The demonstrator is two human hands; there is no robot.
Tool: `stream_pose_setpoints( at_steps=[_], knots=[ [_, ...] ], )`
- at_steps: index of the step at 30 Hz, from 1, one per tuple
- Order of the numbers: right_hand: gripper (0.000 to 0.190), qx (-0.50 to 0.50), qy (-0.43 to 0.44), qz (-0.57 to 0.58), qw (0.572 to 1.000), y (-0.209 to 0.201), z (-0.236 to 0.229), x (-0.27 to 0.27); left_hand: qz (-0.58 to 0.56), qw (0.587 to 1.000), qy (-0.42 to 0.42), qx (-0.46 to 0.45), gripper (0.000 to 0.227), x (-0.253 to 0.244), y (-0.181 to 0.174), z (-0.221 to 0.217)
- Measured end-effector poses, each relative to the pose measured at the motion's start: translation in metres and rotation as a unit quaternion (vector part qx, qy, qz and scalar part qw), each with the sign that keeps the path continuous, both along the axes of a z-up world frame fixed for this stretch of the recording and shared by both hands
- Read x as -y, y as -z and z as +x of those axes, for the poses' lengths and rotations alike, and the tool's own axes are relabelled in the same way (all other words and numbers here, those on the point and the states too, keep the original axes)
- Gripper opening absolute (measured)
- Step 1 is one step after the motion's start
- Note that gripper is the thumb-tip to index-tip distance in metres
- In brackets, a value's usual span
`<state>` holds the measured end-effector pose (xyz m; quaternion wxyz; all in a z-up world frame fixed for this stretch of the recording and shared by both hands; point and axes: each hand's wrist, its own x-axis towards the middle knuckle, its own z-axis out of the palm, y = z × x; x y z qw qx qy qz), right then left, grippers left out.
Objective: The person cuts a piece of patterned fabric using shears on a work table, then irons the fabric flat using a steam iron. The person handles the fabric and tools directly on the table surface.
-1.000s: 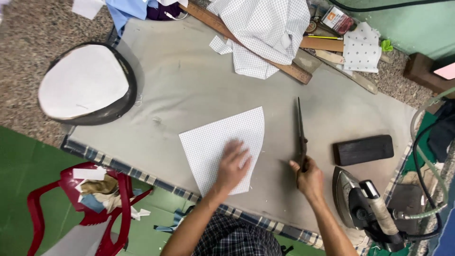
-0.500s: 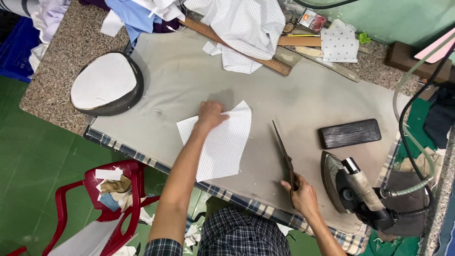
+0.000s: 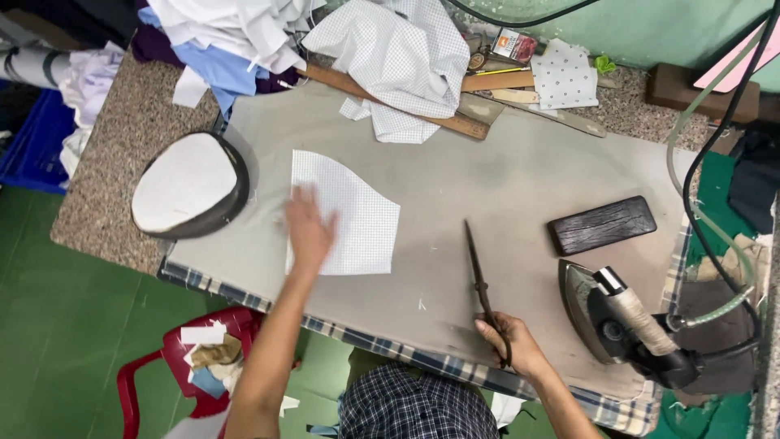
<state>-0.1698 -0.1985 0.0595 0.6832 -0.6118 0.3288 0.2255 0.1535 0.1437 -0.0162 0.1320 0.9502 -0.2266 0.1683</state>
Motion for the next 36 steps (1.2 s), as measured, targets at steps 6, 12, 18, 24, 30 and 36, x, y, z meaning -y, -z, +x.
stream_pose_setpoints(
  at_steps=[6, 12, 18, 24, 30, 36],
  knots=[
    [0.044, 0.004, -0.016, -0.008, 1.0, -0.02, 0.058, -0.085, 0.207, 0.962, 0.174, 0.042, 0.08, 0.036, -0.005, -0.066],
    [0.049, -0.059, 0.107, -0.1, 0.987, 0.006, 0.093, -0.149, 0.147, 0.952, 0.232, -0.135, 0.079, 0.028, -0.002, -0.063],
    [0.043, -0.006, 0.236, -0.119, 0.964, 0.039, 0.082, -0.165, 0.134, 0.911, 0.255, -0.294, 0.086, 0.027, -0.015, -0.058],
    [0.058, -0.106, 0.166, -0.074, 0.978, -0.018, 0.079, -0.185, 0.164, 0.935, 0.286, -0.129, 0.085, -0.007, 0.008, -0.105],
    [0.075, -0.15, 0.069, 0.024, 0.986, -0.006, -0.04, -0.225, 0.147, 0.929, 0.306, -0.147, 0.083, -0.041, 0.002, -0.12],
    [0.073, -0.011, -0.011, 0.125, 0.992, 0.01, -0.074, -0.245, 0.074, 0.934, 0.288, -0.2, 0.072, -0.022, -0.001, -0.099]
  ],
)
